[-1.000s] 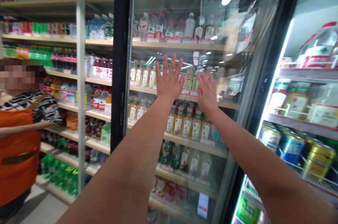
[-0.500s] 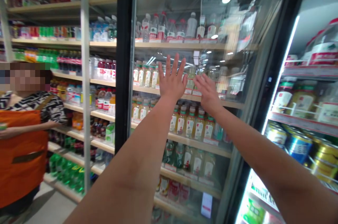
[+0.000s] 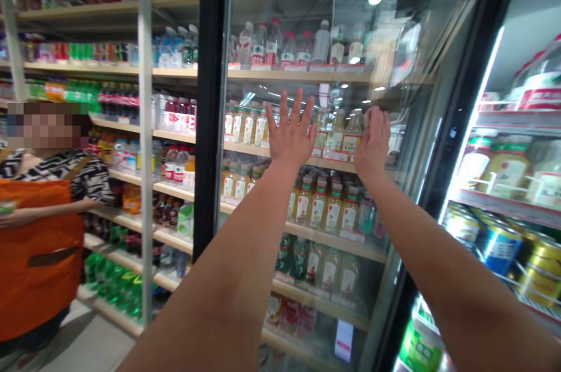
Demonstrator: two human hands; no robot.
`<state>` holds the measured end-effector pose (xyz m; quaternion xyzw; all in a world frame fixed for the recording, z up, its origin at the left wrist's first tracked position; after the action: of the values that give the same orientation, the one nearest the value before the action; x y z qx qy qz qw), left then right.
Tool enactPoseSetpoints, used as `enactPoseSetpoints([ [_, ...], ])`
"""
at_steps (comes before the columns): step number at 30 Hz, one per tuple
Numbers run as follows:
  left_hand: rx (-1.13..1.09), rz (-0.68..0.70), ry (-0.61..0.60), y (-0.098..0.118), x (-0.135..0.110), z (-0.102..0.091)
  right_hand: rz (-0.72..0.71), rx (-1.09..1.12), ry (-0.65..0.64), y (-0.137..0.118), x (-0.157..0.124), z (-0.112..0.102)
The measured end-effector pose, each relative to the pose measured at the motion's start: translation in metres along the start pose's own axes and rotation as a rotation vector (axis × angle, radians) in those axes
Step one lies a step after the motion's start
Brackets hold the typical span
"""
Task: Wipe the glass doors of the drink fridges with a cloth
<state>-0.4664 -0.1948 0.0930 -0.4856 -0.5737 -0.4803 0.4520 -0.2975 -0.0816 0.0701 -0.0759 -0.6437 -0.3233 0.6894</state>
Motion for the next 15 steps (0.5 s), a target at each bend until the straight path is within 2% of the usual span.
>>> enactPoseSetpoints([
  [5, 0.035, 0.020, 0.000, 0.000, 0.000, 0.000, -0.330, 0.125, -0.225, -0.014, -0.006, 0.004],
  [7, 0.038, 0.016, 0.002, 0.000, 0.000, 0.000, -0.269, 0.088, -0.163, -0.004, -0.001, 0.002],
  [10, 0.037, 0.014, 0.018, 0.000, 0.000, 0.002, -0.038, -0.053, -0.005, 0.012, 0.004, -0.004],
  [12, 0.039, 0.014, 0.026, 0.000, 0.000, 0.003, -0.066, -0.041, -0.066, 0.009, 0.001, -0.005],
  [15, 0.040, 0.016, 0.025, -0.001, 0.000, 0.004, -0.295, 0.133, -0.294, -0.003, -0.005, -0.004],
])
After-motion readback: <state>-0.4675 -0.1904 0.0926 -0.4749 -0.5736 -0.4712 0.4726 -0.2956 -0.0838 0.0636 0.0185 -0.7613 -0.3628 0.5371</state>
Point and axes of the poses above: each hand's wrist, its own x-axis towards the middle knuckle, its own z-axis out of the palm, y = z × x, the point moved 2 cm from there along x, towards the middle knuckle, and after that the axes turned 8 degrees about -z, right-handed, at the moved point
